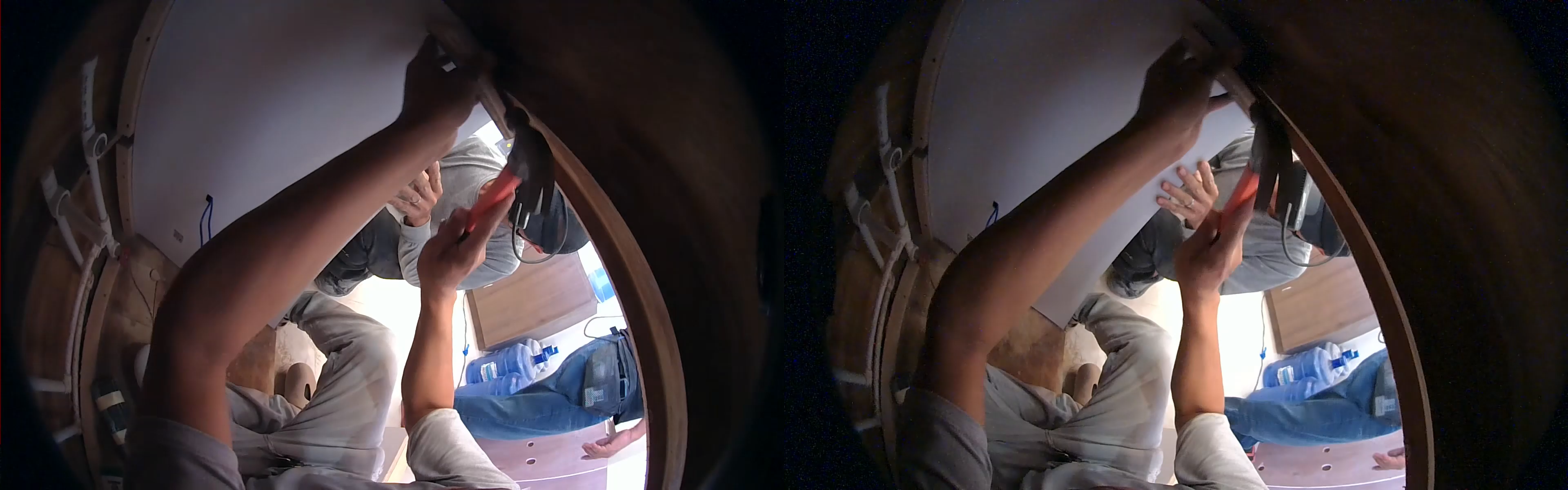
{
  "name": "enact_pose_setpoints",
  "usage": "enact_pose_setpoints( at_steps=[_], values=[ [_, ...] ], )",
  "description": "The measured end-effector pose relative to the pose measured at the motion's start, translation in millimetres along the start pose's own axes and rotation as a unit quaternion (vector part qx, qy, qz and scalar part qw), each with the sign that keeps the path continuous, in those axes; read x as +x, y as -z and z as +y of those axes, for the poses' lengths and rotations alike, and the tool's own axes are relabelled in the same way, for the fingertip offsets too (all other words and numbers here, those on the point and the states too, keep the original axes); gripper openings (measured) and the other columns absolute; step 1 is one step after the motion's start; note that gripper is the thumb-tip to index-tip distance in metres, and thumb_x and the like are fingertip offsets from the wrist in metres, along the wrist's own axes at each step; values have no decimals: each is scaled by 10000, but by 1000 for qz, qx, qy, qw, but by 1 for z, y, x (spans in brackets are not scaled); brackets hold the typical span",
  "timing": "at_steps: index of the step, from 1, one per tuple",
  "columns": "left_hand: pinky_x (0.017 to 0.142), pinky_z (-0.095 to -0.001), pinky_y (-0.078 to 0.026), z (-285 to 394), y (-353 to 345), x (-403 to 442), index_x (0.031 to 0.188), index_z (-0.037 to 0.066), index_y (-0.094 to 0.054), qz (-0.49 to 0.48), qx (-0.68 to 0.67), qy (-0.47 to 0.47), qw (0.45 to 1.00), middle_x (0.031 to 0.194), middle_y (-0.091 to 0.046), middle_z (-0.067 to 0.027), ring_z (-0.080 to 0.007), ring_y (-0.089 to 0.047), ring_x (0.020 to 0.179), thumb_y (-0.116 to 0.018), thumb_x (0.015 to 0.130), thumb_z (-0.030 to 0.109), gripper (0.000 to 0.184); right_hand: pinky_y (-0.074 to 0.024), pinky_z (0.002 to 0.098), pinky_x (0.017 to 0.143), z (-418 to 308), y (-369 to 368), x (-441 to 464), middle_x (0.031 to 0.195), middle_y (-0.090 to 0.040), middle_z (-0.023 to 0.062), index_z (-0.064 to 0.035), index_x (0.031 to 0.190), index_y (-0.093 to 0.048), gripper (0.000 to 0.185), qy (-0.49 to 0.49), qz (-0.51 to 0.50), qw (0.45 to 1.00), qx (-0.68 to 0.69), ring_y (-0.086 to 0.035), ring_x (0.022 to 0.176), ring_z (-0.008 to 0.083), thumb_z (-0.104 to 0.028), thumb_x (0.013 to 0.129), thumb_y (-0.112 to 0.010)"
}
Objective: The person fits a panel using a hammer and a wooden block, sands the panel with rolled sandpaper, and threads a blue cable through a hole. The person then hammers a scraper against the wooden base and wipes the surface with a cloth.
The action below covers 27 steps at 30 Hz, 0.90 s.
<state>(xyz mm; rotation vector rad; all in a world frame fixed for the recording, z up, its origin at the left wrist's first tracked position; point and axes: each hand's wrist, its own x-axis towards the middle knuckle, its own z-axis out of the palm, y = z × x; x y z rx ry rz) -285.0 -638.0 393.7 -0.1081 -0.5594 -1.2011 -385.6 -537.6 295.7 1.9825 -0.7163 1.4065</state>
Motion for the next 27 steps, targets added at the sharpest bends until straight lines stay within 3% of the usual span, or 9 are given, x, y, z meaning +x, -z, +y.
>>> enact_pose_setpoints(
  at_steps=[1,2,5,8,11,12,16,23,27],
  values=[
    [745,-316,-525,1,10,-1,1184,19,-557,10,45,-4,999,1043,-660,-140,-201,-645,911,-742,871,157,389,-494,351,670,1,3,-6,1014,-664,217,20,1541,-208,626,15,12,1000,23,-594,692,263,-2,975,-473],
    [734,-311,-516,4,19,-4,1160,17,-578,18,90,-7,996,1015,-665,-131,-186,-640,898,-731,884,174,353,-511,337,665,3,20,-35,1089,-670,238,38,1529,-233,599,-93,-19,988,-120,-647,736,258,15,973,-455],
    [777,-310,-501,40,40,-26,1135,5,-596,70,35,46,996,952,-666,-106,-175,-631,870,-692,902,187,311,-553,349,742,-17,15,-38,1178,-613,318,54,1476,-321,494,-26,-86,996,-11,-672,1043,370,60,982,-341],
    [799,-321,-502,31,51,-26,1133,-1,-594,93,72,-16,993,960,-677,-109,-190,-646,897,-665,905,155,285,-549,364,781,-22,30,-69,1246,-580,321,63,1486,-291,529,-80,-186,974,-100,-665,1067,362,85,959,-333],
    [808,-334,-509,14,33,-21,1144,-8,-588,86,70,-82,991,1007,-686,-131,-203,-660,943,-657,903,139,290,-545,376,832,-25,27,-51,1290,-552,329,57,1498,-264,531,-115,-159,977,-78,-657,1095,368,77,970,-316],
    [818,-343,-512,10,28,-17,1163,-20,-575,68,84,-86,990,1060,-683,-159,-218,-667,972,-660,891,132,323,-519,385,855,-24,22,-39,1279,-561,349,69,1482,-306,552,-102,-122,985,-63,-652,1079,424,12,961,-477],
    [871,-367,-526,-10,-2,-10,1203,-39,-512,56,49,-100,992,1068,-674,-195,-290,-669,1004,-659,888,124,385,-469,402,963,-12,17,-20,1454,-412,339,64,1519,-211,608,-58,-99,991,-66,-525,1267,450,4,972,-469],
    [916,-404,-515,-23,-13,-3,1229,-37,-501,44,65,-113,990,1108,-664,-218,-331,-642,1090,-679,883,166,440,-447,425,1003,11,16,-21,1459,-412,329,75,1512,-215,587,-1,-36,991,-126,-479,1310,453,-38,996,-469],
    [933,-409,-513,-21,-9,2,1230,-35,-505,24,76,-109,991,1115,-665,-212,-337,-638,1095,-694,871,180,459,-485,376,878,24,10,-18,1418,-452,342,42,1527,-213,598,-57,-44,987,-144,-620,1089,381,-37,995,-472]
  ],
)
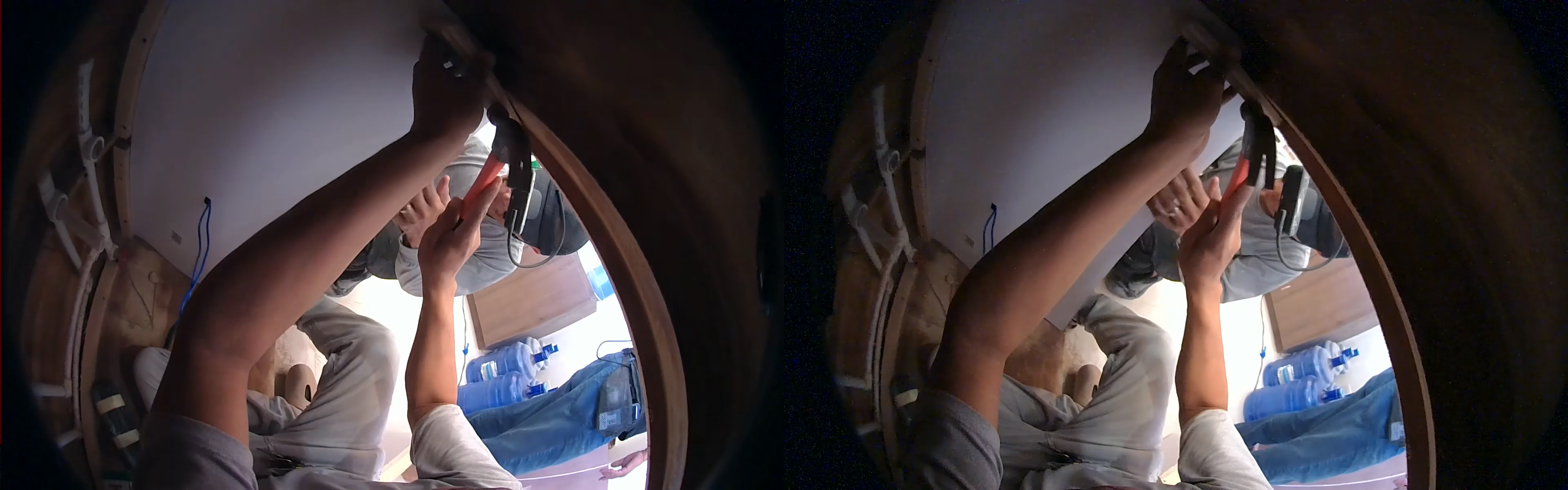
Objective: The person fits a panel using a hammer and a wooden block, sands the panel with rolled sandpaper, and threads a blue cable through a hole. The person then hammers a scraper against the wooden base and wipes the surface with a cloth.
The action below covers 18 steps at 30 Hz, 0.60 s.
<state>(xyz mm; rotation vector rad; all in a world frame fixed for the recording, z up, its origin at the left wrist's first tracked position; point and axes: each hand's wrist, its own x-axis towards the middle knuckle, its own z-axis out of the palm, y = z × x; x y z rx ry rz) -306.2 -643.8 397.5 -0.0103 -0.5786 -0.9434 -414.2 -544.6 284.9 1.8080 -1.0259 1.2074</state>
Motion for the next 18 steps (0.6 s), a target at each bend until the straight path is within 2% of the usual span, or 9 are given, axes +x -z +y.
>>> enact_pose_setpoints(
  at_steps=[1,4,5,8,11,12,14,17,18],
  values=[
    [938,-408,-512,3,1,1,1225,-34,-510,-3,-4,-1,1000,1114,-666,-210,-337,-637,1096,-697,868,181,456,-478,351,829,1,-2,3,1400,-474,331,26,1534,-208,609,26,18,999,-8,-617,970,331,-40,992,-479],
    [923,-412,-520,4,-1,-1,1199,-27,-532,6,1,-3,1000,1071,-681,-202,-340,-646,1084,-682,874,161,404,-474,366,895,8,-6,-12,1419,-467,316,24,1537,-203,618,-132,5,989,69,-611,1107,370,-37,989,-480],
    [906,-412,-527,5,1,-1,1190,-26,-538,-5,10,-3,1000,1056,-686,-202,-337,-655,1065,-674,876,151,385,-457,385,961,2,-6,0,1433,-449,323,22,1539,-200,628,-18,11,1000,-21,-553,1241,412,-28,980,-481],
    [856,-411,-545,12,11,3,1166,-26,-555,-14,42,-18,999,1023,-696,-203,-332,-680,1010,-653,883,123,334,-430,409,1018,-13,-10,-1,1443,-426,337,23,1536,-210,626,-31,-13,999,13,-470,1323,440,-26,974,-482],
    [775,-380,-564,37,29,19,1140,-27,-572,30,51,-55,997,999,-706,-209,-334,-705,909,-634,877,64,285,-477,432,961,-22,-14,-1,1379,-492,334,40,1506,-283,589,-6,-25,1000,2,-540,1251,440,-7,960,-499],
    [952,-453,-502,47,38,29,1232,9,-567,11,59,-36,998,1184,-651,-224,-386,-631,1124,-627,921,253,400,-491,435,935,-18,-18,-5,1346,-523,334,47,1501,-291,586,36,-15,999,0,-571,1216,439,-1,957,-503],
    [884,-432,-498,68,37,48,1204,112,-585,-15,-7,18,1000,1203,-625,-104,-246,-596,1072,-625,966,229,268,-499,437,910,-27,-19,-1,1304,-549,336,57,1496,-292,583,-14,-62,998,26,-600,1166,440,3,956,-504],
    [1012,-580,-398,35,37,75,1226,123,-622,-17,250,-107,962,1331,-587,-167,-344,-503,1263,-608,958,384,373,-503,429,889,-41,-21,17,1263,-571,341,66,1495,-288,582,11,-56,998,27,-628,1103,444,7,956,-501],
    [1042,-607,-343,48,28,59,1247,134,-618,69,379,-106,917,1360,-564,-177,-363,-456,1306,-594,953,424,413,-503,424,885,-44,-21,23,1253,-575,342,68,1495,-286,582,34,-43,998,19,-635,1084,445,9,956,-499]
  ],
)
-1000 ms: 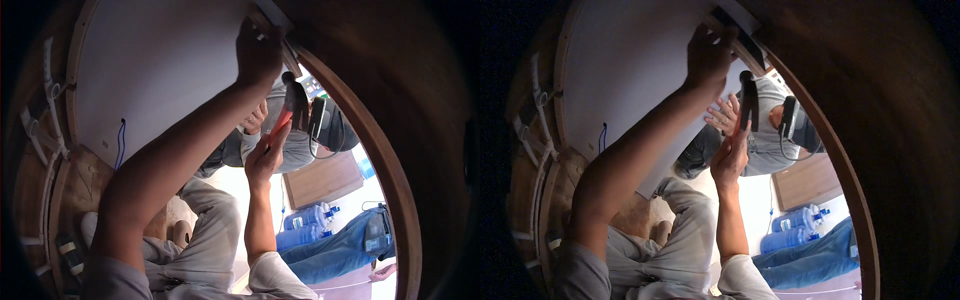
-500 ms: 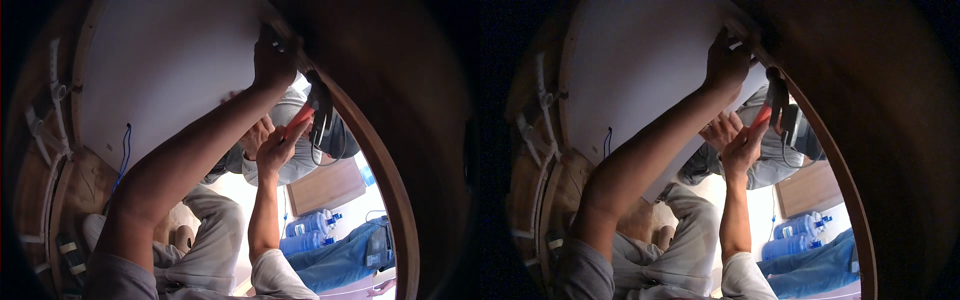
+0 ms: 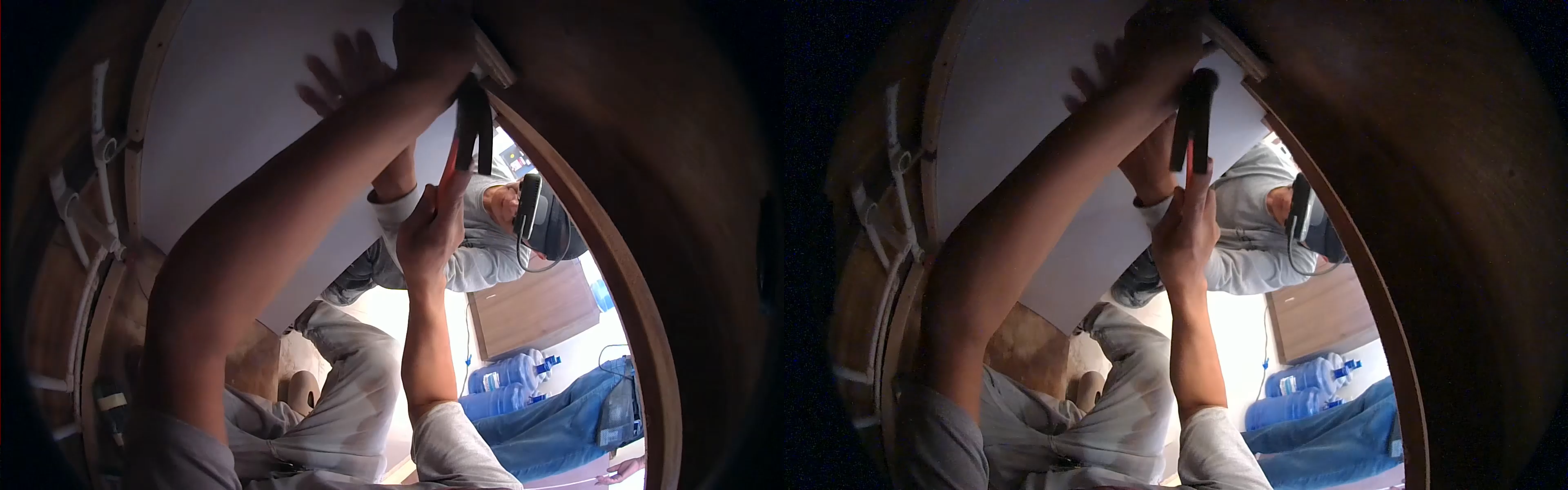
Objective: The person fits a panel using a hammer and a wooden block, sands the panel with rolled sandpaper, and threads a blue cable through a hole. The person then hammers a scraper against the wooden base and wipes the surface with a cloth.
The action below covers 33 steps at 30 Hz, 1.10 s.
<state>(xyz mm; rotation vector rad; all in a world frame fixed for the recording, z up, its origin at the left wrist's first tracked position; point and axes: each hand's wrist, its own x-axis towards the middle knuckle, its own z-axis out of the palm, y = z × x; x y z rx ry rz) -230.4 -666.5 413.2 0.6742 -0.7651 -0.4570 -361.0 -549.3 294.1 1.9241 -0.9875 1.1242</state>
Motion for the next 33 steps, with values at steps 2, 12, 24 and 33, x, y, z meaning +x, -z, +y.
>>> enact_pose_setpoints(
  at_steps=[2,12,24,33],
  values=[
    [1102,-660,-234,37,9,-33,1289,156,-611,128,287,44,948,1418,-518,-197,-401,-361,1393,-565,943,504,493,-484,417,938,-3,3,10,1342,-522,333,59,1501,-282,581,6,19,1000,2,-589,1179,443,18,959,-488],
    [1051,-400,-490,-1,0,-4,1484,-9,-323,-170,-577,60,796,1438,-477,-190,-323,-552,1252,-438,994,36,505,-463,397,975,1,-4,26,1395,-491,318,31,1526,-249,614,-43,46,998,14,-562,1233,414,8,971,-511],
    [1131,-613,-186,-11,-5,-21,1449,133,-446,46,103,-57,992,1461,-460,-136,-404,-241,1421,-439,974,510,606,-440,377,1014,-4,-3,42,1517,-380,262,-30,1559,-189,659,-11,61,998,-8,-499,1319,370,28,976,-490],
    [1086,-539,-373,-9,6,18,1374,187,-539,-18,-243,54,968,1367,-555,-128,-382,-491,1284,-526,973,235,404,-428,391,1040,-10,2,46,1515,-371,273,40,1527,-230,595,38,71,996,-43,-465,1348,371,-29,996,-489]
  ],
)
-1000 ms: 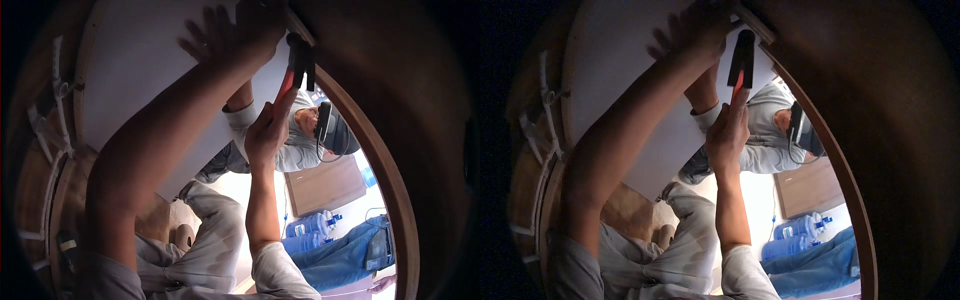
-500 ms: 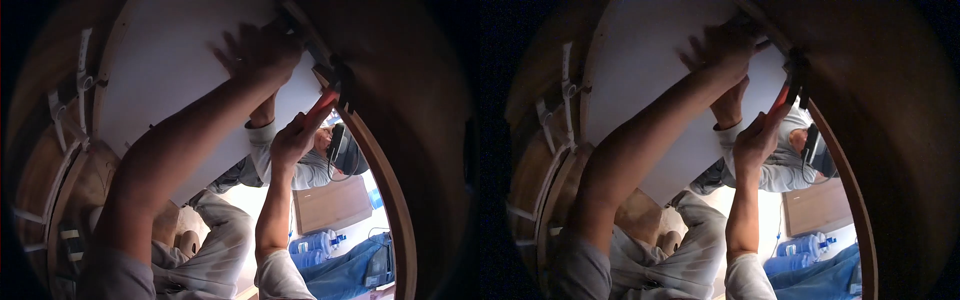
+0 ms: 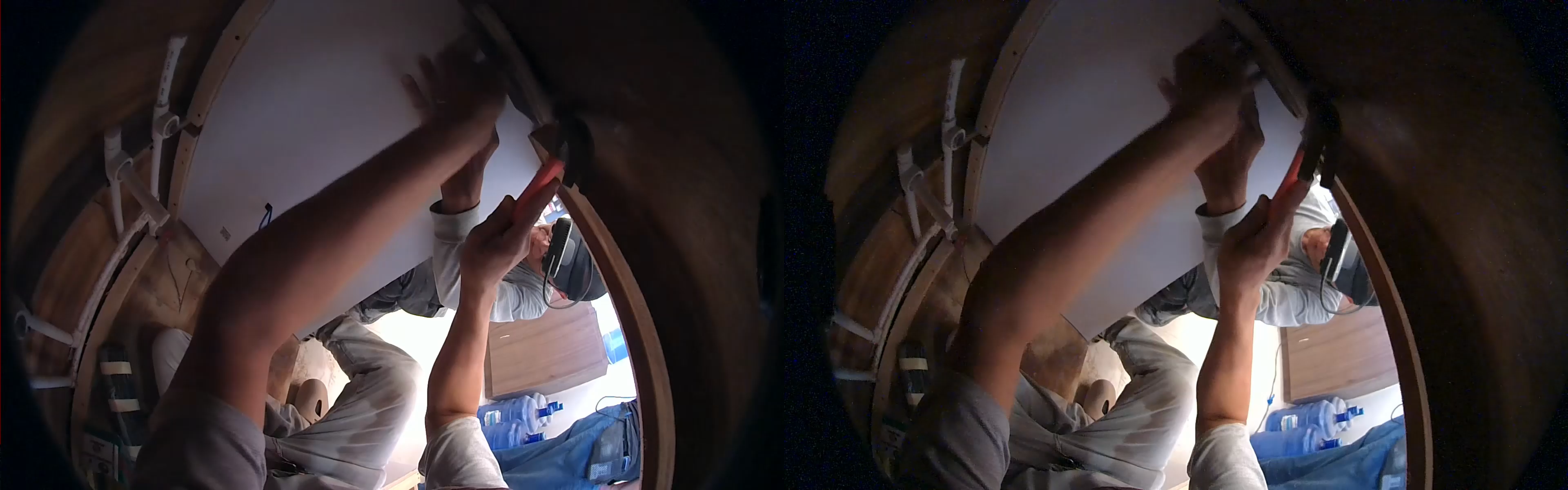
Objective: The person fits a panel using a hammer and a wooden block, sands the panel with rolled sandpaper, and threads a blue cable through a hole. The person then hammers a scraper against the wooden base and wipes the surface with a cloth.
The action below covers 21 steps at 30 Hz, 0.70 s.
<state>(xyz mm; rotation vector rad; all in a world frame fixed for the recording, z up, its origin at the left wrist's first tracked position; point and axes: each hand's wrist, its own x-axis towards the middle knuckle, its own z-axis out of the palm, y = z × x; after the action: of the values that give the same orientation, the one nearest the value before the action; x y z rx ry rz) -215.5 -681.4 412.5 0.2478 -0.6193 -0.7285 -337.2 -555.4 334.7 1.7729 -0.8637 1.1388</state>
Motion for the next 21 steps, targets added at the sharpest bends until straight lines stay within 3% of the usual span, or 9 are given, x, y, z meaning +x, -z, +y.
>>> enact_pose_setpoints(
  at_steps=[3,4,7,9,11,13,14,17,21],
  values=[
    [1010,-456,-464,61,33,2,1349,141,-562,-60,33,94,993,1264,-626,-163,-311,-556,1247,-585,912,248,450,-445,405,1008,-3,-3,0,1462,-419,290,33,1523,-250,591,-4,-5,1000,12,-498,1296,402,-21,988,-495],
    [886,-350,-559,49,18,16,1334,-10,-542,-36,-142,36,989,1232,-625,-125,-227,-634,1030,-572,963,63,379,-471,423,968,-6,-4,2,1405,-471,306,28,1517,-273,585,5,2,1000,19,-539,1238,429,-11,980,-500],
    [820,-336,-563,48,20,32,1180,-8,-642,-32,-253,44,966,1101,-660,-94,-188,-627,957,-617,950,76,247,-485,427,946,-5,-7,2,1375,-496,307,23,1519,-275,587,24,8,999,28,-555,1212,427,8,973,-492],
    [851,-366,-565,37,25,45,1236,-18,-554,-71,-296,49,951,1158,-635,-112,-226,-637,971,-619,942,58,310,-446,403,1020,-3,-5,3,1495,-392,289,25,1531,-240,594,27,-16,999,37,-463,1343,394,13,984,-473],
    [865,-384,-565,29,29,52,1286,-25,-487,-94,-389,58,914,1196,-617,-145,-260,-641,997,-624,930,40,386,-461,419,1006,-15,-4,9,1468,-416,307,14,1532,-245,607,-2,-32,997,63,-469,1327,413,26,975,-485],
    [892,-408,-561,40,33,53,1394,-16,-364,-85,-291,98,948,1253,-578,-197,-306,-634,1040,-634,916,34,551,-467,425,998,-21,-4,12,1453,-431,313,9,1532,-251,612,-37,-55,994,84,-476,1316,420,25,971,-495],
    [905,-420,-559,47,35,54,1448,-12,-302,-80,-240,117,961,1281,-558,-222,-330,-630,1062,-639,909,31,637,-491,423,965,-17,-9,14,1433,-452,315,-2,1532,-263,612,25,-18,998,58,-515,1277,424,19,969,-502],
    [927,-449,-555,55,40,60,1522,4,-177,-65,-237,109,963,1318,-517,-273,-368,-614,1097,-673,888,44,806,-564,410,721,-18,-12,16,1042,-645,246,-90,1557,-243,674,40,-4,998,39,-708,862,340,30,956,-525],
    [946,-491,-545,73,61,63,1541,12,-100,-70,-176,105,976,1363,-487,-265,-370,-613,1096,-688,879,72,887,-549,431,656,-17,-14,9,976,-663,219,-122,1559,-250,652,-98,-46,991,84,-702,766,313,-15,973,-515]
  ],
)
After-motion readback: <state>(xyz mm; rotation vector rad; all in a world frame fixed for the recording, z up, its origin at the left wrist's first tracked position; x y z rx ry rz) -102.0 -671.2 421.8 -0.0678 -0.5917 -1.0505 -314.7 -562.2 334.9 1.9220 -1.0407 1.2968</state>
